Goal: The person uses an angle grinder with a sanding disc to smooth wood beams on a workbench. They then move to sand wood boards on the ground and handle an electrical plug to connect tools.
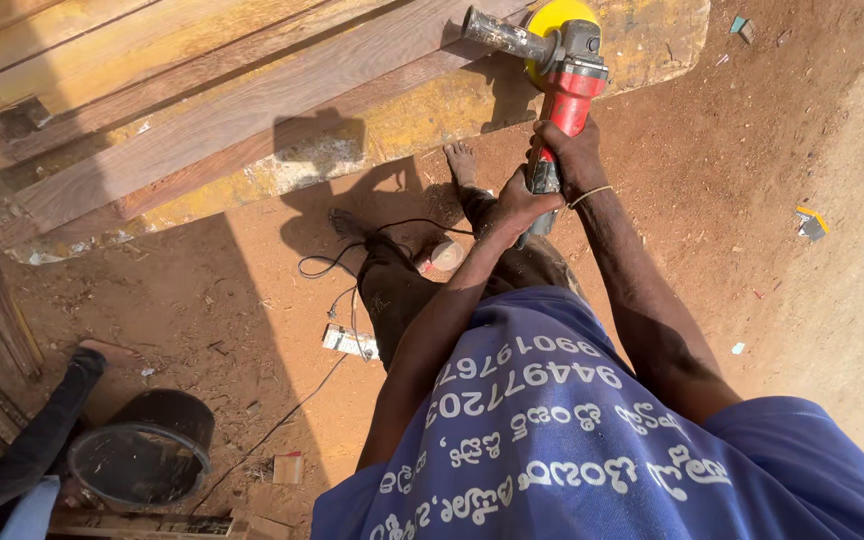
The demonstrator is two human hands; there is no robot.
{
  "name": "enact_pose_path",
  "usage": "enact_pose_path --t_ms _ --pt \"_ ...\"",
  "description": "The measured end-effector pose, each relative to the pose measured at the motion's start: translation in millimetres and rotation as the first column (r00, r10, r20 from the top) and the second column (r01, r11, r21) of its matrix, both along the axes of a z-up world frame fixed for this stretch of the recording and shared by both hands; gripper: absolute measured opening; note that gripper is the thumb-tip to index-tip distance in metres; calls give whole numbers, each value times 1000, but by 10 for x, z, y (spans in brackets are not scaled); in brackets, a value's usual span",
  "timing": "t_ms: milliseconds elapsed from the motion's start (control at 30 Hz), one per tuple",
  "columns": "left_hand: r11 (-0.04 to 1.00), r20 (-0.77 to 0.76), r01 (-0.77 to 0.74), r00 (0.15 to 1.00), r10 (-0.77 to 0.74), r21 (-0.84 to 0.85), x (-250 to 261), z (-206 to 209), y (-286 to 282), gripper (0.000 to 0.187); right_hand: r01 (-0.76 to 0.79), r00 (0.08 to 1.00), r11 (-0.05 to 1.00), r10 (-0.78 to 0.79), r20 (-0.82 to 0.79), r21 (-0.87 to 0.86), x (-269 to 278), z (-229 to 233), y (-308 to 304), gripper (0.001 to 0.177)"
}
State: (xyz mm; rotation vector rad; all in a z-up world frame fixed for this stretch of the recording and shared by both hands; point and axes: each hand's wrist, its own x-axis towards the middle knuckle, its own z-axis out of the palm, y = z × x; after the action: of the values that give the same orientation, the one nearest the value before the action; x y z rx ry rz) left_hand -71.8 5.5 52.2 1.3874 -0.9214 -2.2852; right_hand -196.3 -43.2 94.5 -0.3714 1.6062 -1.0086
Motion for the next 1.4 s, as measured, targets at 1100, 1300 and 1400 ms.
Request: enact_pose_path --t_ms 1100,1300,1400 --pt "814 -59 -578 812 581 57 1064 -146 869 59 -604 786 796 586 -196 -42 1531 -41 170 53" --pt "922 -246 -387 896 369 -27 195 -204 480 53 -234 972 963 235 3 134 496 220 50 27" --pt "884 -190 -463 875 445 -61 601 -82 376 57 -311 950 940 311 17 140 793 187 87 27"
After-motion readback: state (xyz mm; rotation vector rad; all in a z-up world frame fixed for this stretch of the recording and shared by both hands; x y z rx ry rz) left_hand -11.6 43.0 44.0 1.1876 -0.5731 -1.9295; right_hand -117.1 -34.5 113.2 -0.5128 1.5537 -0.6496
